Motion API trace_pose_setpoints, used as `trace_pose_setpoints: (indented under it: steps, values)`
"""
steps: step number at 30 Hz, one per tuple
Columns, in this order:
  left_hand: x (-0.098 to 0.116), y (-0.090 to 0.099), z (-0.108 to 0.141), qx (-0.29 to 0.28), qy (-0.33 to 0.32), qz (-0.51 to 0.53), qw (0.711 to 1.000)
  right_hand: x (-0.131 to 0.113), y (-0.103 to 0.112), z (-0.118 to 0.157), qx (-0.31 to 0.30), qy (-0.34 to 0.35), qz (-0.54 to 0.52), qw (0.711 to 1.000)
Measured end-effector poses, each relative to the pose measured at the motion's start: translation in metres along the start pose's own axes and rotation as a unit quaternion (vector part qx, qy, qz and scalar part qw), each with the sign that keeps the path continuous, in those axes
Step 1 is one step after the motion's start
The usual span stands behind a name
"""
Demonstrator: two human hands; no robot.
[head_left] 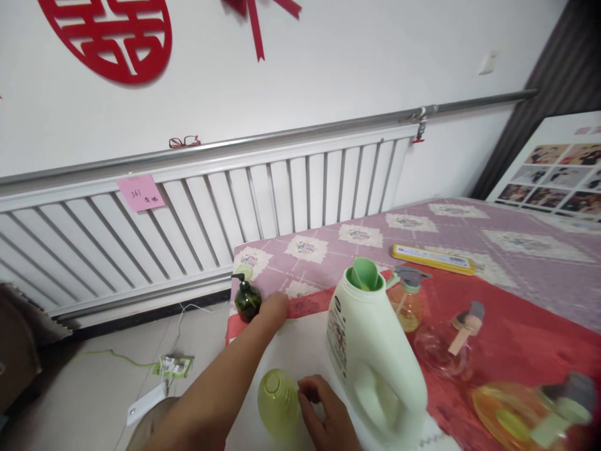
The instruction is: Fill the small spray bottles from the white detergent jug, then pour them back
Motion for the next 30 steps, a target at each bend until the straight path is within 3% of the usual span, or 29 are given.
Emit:
trace_pose_setpoints:
  steps: [4, 8, 11, 14, 16, 18, 19, 20, 22, 23, 25, 30]
  values:
    - [0.011, 0.029, 0.016, 0.034, 0.012, 0.057, 0.998, 0.000, 0.008, 0.000, 0.019, 0.002, 0.011, 1.000]
    - [0.025, 0.080, 0.048, 0.103, -0.029, 0.173, 0.979, -0.003, 0.014, 0.002, 0.021, 0.015, 0.024, 0.999]
    - [0.020, 0.118, 0.085, 0.166, -0.033, 0.286, 0.943, -0.009, 0.017, 0.005, 0.030, 0.039, 0.025, 0.998]
    - [0.011, 0.136, 0.128, 0.196, -0.012, 0.409, 0.891, -0.018, 0.024, 0.007, 0.058, 0.070, 0.026, 0.996]
    - [0.013, 0.136, 0.156, 0.197, -0.009, 0.517, 0.833, -0.030, 0.031, 0.005, 0.085, 0.094, 0.031, 0.991]
    - [0.018, 0.117, 0.178, 0.161, 0.012, 0.732, 0.661, -0.048, 0.037, -0.001, 0.099, 0.117, 0.036, 0.988]
    - [0.024, 0.107, 0.187, 0.143, 0.022, 0.795, 0.589, -0.058, 0.038, -0.005, 0.099, 0.126, 0.035, 0.986]
    - [0.030, 0.098, 0.196, 0.138, 0.034, 0.835, 0.531, -0.069, 0.039, -0.009, 0.094, 0.136, 0.029, 0.986]
    - [0.040, 0.081, 0.210, 0.136, 0.055, 0.876, 0.460, -0.091, 0.037, -0.014, 0.071, 0.156, 0.005, 0.985]
    - [0.045, 0.074, 0.215, 0.137, 0.066, 0.887, 0.435, -0.098, 0.035, -0.015, 0.060, 0.159, -0.008, 0.985]
    - [0.060, 0.060, 0.223, 0.112, 0.081, 0.898, 0.418, -0.105, 0.034, -0.016, 0.046, 0.151, -0.033, 0.987]
    - [0.102, 0.052, 0.230, 0.056, 0.069, 0.899, 0.429, -0.107, 0.037, -0.013, 0.037, 0.154, -0.115, 0.981]
Point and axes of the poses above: each hand's wrist, its own z-axis away from the middle knuckle, its own y-axis out of the back of the hand, x = y × z, the point moved 10 cm from there along -z, towards the middle knuckle, and after that the axes turned 9 degrees about z, right-handed, at the moved point
